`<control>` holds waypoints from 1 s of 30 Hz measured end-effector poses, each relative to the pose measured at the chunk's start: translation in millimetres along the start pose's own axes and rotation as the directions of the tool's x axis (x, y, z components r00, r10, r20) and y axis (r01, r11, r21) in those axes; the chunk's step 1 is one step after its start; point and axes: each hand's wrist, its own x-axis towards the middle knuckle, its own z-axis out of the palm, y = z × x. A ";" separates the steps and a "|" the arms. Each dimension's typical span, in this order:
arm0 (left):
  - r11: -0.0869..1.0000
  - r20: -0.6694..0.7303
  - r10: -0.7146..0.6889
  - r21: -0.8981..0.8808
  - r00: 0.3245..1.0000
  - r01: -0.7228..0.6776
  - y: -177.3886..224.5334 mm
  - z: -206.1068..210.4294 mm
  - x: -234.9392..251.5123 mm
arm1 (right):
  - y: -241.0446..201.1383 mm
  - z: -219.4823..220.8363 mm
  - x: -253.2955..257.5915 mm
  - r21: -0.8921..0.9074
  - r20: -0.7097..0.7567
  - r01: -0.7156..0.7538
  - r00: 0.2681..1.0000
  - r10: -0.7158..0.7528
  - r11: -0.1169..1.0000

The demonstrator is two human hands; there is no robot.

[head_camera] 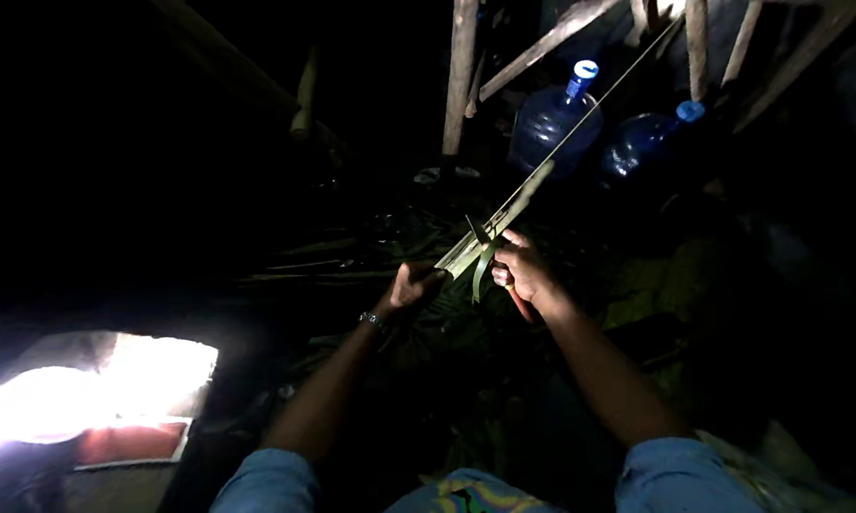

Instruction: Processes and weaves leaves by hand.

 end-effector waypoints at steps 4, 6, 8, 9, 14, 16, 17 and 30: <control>0.996 -0.065 0.075 0.046 0.995 -0.072 1.5 12.5 5.5 | 9.1 12.5 -7.4 -0.154 0.181 -0.041 0.981 0.069 0.987; 0.999 -0.069 0.042 0.001 0.997 -0.042 9.5 17.5 1.8 | 14.4 20.3 -8.3 -0.146 0.192 -0.058 0.978 0.086 0.988; 0.999 -0.091 0.006 -0.048 0.996 -0.011 14.0 19.5 -1.2 | 15.4 22.5 -6.8 -0.129 0.190 -0.062 0.978 0.086 0.990; 0.998 -0.107 -0.002 -0.067 0.994 -0.005 15.1 19.3 -2.1 | 15.4 21.9 -5.6 -0.121 0.189 -0.052 0.979 0.074 0.991; 0.948 -0.083 -0.026 -0.318 0.996 -0.001 20.2 16.3 -3.9 | 14.7 9.9 -1.1 -0.135 0.241 0.070 0.970 -0.035 0.988; 0.905 -0.024 -0.045 -0.424 0.999 0.030 23.4 15.0 -4.3 | 13.6 4.5 0.3 -0.167 0.271 0.137 0.959 -0.089 0.976; 0.895 0.006 -0.048 -0.443 0.999 0.045 24.0 13.5 -4.4 | 13.4 1.8 1.2 -0.176 0.277 0.172 0.953 -0.119 0.969; 0.857 0.126 -0.109 -0.491 0.986 0.157 31.4 7.3 -3.1 | 14.2 -3.2 1.2 -0.181 0.080 0.364 0.931 -0.355 0.914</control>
